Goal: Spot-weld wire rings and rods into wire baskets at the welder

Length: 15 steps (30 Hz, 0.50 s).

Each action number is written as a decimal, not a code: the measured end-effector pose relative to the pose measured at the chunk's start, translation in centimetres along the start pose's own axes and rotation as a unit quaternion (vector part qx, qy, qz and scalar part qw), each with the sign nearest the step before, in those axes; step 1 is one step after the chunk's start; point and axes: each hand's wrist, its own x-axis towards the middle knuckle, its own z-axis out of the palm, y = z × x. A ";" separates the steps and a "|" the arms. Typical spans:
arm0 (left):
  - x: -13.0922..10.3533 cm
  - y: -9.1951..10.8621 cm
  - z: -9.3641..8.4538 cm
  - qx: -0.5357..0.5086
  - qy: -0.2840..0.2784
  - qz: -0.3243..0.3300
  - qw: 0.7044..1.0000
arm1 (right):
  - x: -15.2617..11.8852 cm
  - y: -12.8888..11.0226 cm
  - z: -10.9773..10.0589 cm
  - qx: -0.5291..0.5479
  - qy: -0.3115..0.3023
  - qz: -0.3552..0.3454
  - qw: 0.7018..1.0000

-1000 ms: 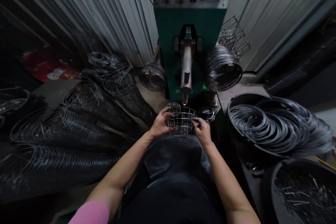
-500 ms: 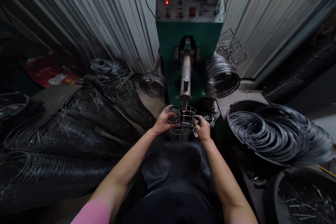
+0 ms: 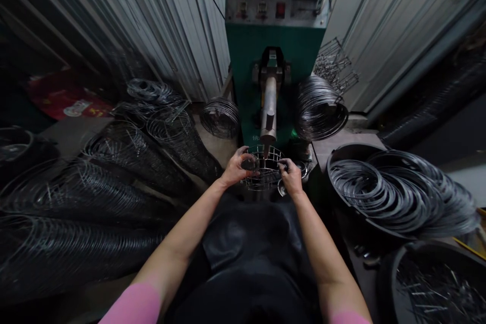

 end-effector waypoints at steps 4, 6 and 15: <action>0.1 -0.2 0.2 0.000 0.008 -0.003 1.000 | 0.2 0.3 0.3 0.011 0.015 -0.005 1.000; 0.2 -0.1 0.2 0.004 0.011 -0.002 1.000 | 0.2 0.4 0.4 0.018 0.023 -0.009 1.000; 0.2 0.1 0.2 -0.017 0.016 -0.014 1.000 | 0.0 0.9 0.7 0.024 0.044 -0.014 0.999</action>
